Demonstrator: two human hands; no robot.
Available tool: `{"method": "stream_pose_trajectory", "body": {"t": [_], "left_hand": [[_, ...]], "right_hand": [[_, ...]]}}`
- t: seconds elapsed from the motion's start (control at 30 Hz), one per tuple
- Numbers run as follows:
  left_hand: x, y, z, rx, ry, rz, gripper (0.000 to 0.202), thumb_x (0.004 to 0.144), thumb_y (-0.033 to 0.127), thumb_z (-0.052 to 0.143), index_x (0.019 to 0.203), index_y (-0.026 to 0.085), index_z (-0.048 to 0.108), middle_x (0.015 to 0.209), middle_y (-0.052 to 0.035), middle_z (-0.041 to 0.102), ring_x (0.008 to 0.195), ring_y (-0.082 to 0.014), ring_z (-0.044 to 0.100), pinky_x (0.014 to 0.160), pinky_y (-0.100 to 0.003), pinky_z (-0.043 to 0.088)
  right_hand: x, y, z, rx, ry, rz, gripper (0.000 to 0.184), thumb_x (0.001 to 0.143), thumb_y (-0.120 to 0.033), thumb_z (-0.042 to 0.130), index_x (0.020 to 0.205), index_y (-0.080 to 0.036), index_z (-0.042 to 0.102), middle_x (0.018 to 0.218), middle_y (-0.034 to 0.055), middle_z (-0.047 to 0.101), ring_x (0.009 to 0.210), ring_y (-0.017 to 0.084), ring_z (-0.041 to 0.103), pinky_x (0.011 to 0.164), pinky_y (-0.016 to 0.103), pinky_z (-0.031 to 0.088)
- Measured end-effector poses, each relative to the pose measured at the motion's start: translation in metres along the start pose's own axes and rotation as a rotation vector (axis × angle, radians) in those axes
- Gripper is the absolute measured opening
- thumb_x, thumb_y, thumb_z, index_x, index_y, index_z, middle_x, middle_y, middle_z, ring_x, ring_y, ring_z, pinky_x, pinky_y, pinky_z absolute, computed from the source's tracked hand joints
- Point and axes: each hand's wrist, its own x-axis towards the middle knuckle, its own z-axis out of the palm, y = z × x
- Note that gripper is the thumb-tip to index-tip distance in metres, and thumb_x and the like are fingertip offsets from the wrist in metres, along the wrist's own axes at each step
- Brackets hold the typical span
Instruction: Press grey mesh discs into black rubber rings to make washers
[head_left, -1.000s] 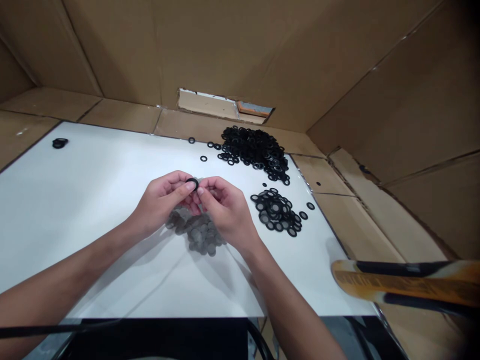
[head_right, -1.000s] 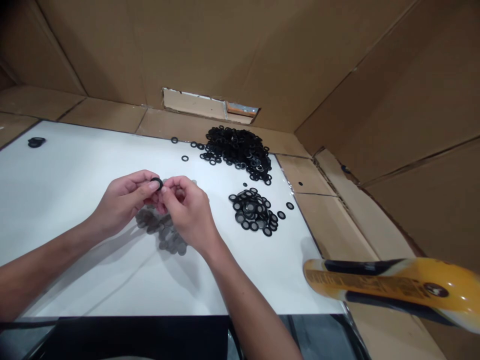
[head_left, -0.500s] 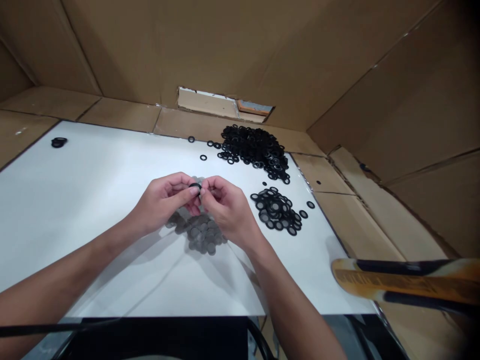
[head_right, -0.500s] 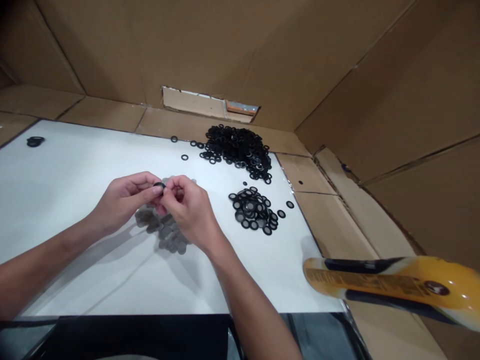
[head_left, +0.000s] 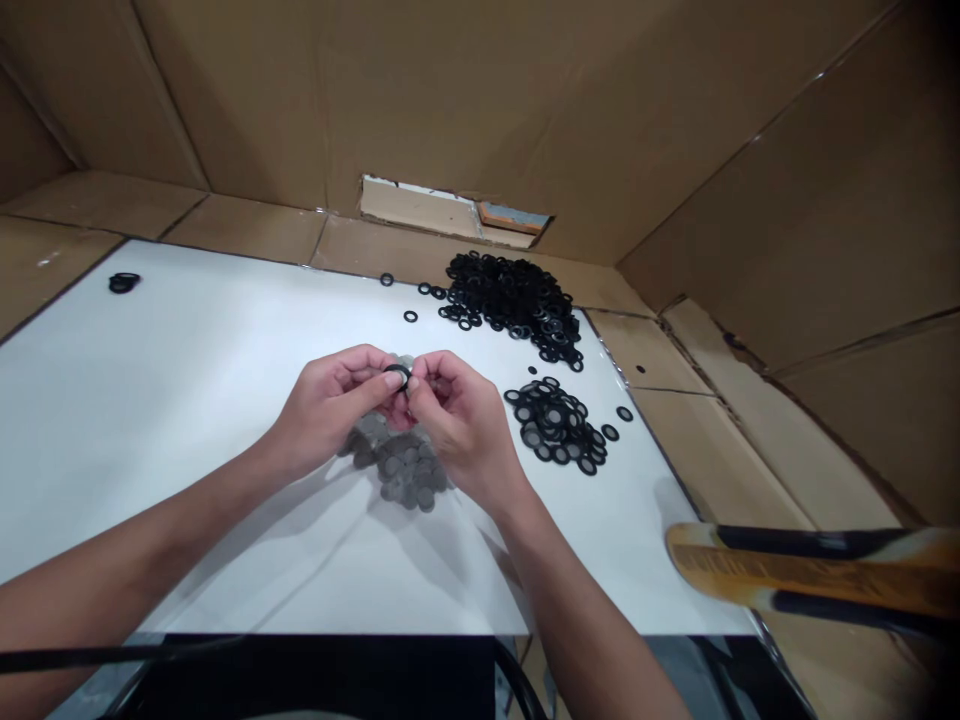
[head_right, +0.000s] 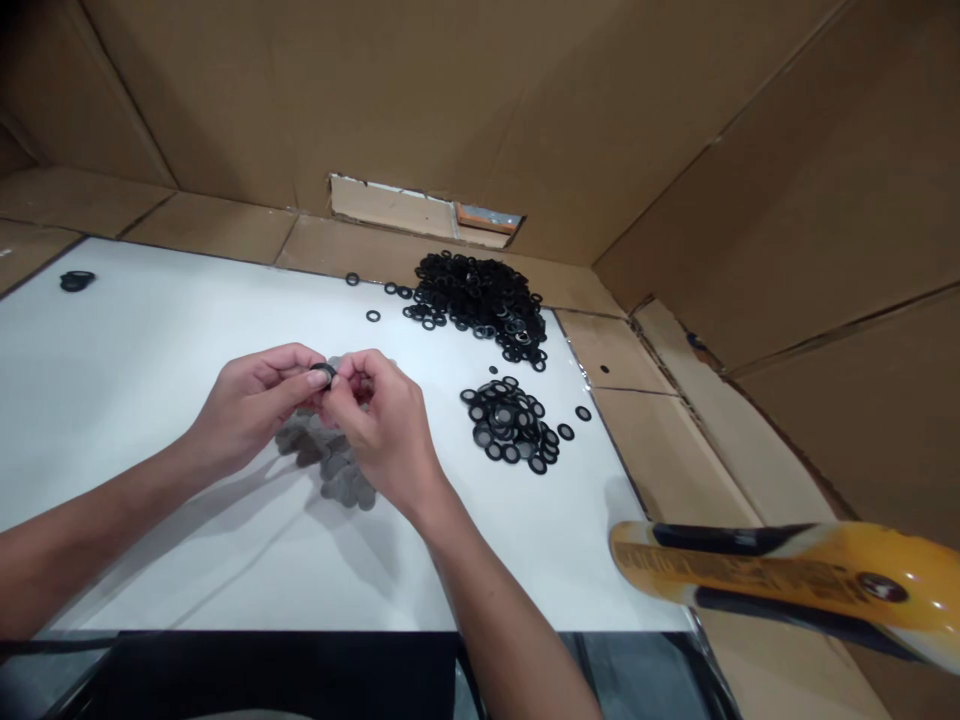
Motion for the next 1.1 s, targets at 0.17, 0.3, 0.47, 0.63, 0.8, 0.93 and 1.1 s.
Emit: {"method": "stream_pose_trajectory", "body": {"t": [0.17,0.3,0.47,0.63,0.8,0.93,1.1], "left_hand": [[0.000,0.001,-0.001,0.072,0.016,0.028,0.015,0.088,0.031,0.068,0.090,0.017,0.065,0.071,-0.0002,0.068,0.065,-0.0152,0.066,0.067,-0.028,0.054],[0.001,-0.002,0.000,0.032,0.044,0.033,0.015,0.088,0.032,0.069,0.091,0.018,0.065,0.069,0.0014,0.064,0.062,-0.0137,0.062,0.065,-0.027,0.052],[0.000,-0.004,0.000,0.024,0.016,-0.005,0.012,0.090,0.032,0.067,0.091,0.020,0.066,0.071,0.0022,0.064,0.063,-0.0117,0.060,0.065,-0.024,0.049],[0.000,-0.003,-0.001,0.033,-0.003,-0.022,0.013,0.091,0.033,0.065,0.092,0.020,0.064,0.073,0.0023,0.064,0.064,-0.0125,0.061,0.064,-0.025,0.049],[0.000,-0.001,-0.001,0.055,-0.016,-0.035,0.014,0.090,0.033,0.066,0.090,0.019,0.064,0.072,0.0008,0.066,0.065,-0.0148,0.063,0.067,-0.028,0.051],[0.001,0.000,-0.001,0.039,-0.047,-0.013,0.013,0.091,0.029,0.064,0.087,0.017,0.067,0.072,-0.0002,0.067,0.066,-0.0149,0.065,0.068,-0.028,0.053],[0.000,0.000,-0.001,0.030,-0.061,0.005,0.012,0.092,0.027,0.064,0.086,0.017,0.068,0.072,-0.0001,0.067,0.068,-0.0146,0.065,0.069,-0.027,0.053]], "right_hand": [[-0.001,0.000,0.000,-0.028,-0.004,-0.008,0.010,0.091,-0.026,0.055,0.082,-0.022,0.053,0.068,-0.0019,0.063,0.064,0.014,0.061,0.064,0.027,0.048],[0.000,-0.002,-0.001,-0.030,-0.005,-0.024,0.011,0.092,-0.027,0.056,0.082,-0.021,0.055,0.068,-0.0016,0.064,0.065,0.014,0.063,0.064,0.027,0.049],[0.003,-0.005,-0.004,-0.020,0.034,-0.032,0.011,0.091,-0.028,0.059,0.083,-0.020,0.059,0.064,-0.0038,0.060,0.059,0.011,0.061,0.060,0.024,0.047],[0.004,-0.006,-0.005,-0.006,0.002,0.014,0.013,0.089,-0.030,0.059,0.082,-0.020,0.059,0.063,-0.0033,0.060,0.060,0.012,0.061,0.060,0.024,0.049],[0.005,-0.004,-0.005,0.036,-0.046,0.063,0.015,0.089,-0.030,0.060,0.079,-0.019,0.058,0.061,-0.0035,0.060,0.060,0.012,0.062,0.061,0.025,0.049],[0.004,0.000,-0.002,0.104,-0.040,0.084,0.012,0.089,-0.027,0.058,0.079,-0.020,0.056,0.060,-0.0043,0.059,0.058,0.012,0.060,0.059,0.024,0.047],[0.002,0.004,0.001,0.104,-0.011,0.060,0.010,0.088,-0.023,0.057,0.079,-0.020,0.056,0.060,-0.0051,0.057,0.057,0.012,0.059,0.057,0.025,0.046]]}}
